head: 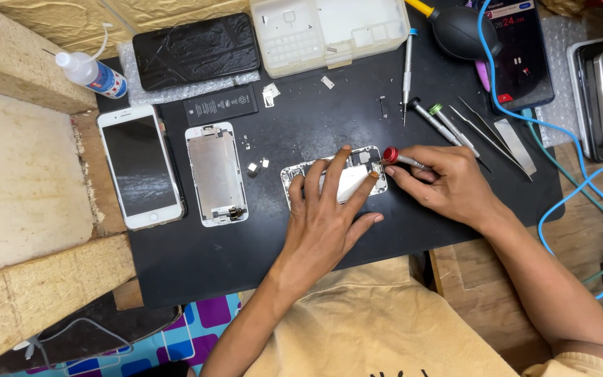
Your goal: Removing internal screws and components from a smartphone using a precision screwdriver at a repair bench.
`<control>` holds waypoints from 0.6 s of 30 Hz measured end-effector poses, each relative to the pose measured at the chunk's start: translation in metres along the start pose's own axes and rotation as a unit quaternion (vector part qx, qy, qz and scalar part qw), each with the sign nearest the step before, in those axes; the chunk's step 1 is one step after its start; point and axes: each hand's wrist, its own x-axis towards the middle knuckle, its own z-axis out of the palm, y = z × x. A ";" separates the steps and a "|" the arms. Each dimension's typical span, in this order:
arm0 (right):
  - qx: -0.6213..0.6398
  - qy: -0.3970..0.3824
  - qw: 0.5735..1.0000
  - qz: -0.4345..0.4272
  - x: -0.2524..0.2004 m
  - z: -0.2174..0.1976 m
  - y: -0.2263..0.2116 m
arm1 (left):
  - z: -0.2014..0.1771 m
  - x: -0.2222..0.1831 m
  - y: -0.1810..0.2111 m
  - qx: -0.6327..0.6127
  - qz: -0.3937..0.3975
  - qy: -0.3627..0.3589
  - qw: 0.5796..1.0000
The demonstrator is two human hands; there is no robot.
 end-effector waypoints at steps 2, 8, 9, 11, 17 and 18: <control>-0.003 -0.005 1.000 0.000 0.001 0.000 -0.003 | 0.001 0.000 -0.001 -0.004 0.000 -0.002 1.000; -0.011 -0.016 1.000 -0.017 0.003 0.000 -0.009 | 0.003 -0.001 -0.003 -0.010 -0.001 -0.011 1.000; -0.017 -0.018 0.999 -0.022 0.003 0.001 -0.009 | 0.003 -0.002 -0.003 -0.011 0.000 -0.014 1.000; -0.026 -0.022 0.999 -0.026 0.003 0.001 -0.009 | 0.003 -0.001 -0.002 -0.011 -0.001 -0.011 1.000; -0.104 -0.048 0.992 -0.047 0.005 -0.001 -0.021 | 0.004 -0.002 0.001 0.003 -0.001 -0.006 1.000; -0.132 -0.058 0.988 -0.055 0.006 -0.002 -0.023 | 0.005 -0.002 0.001 0.001 -0.002 -0.004 1.000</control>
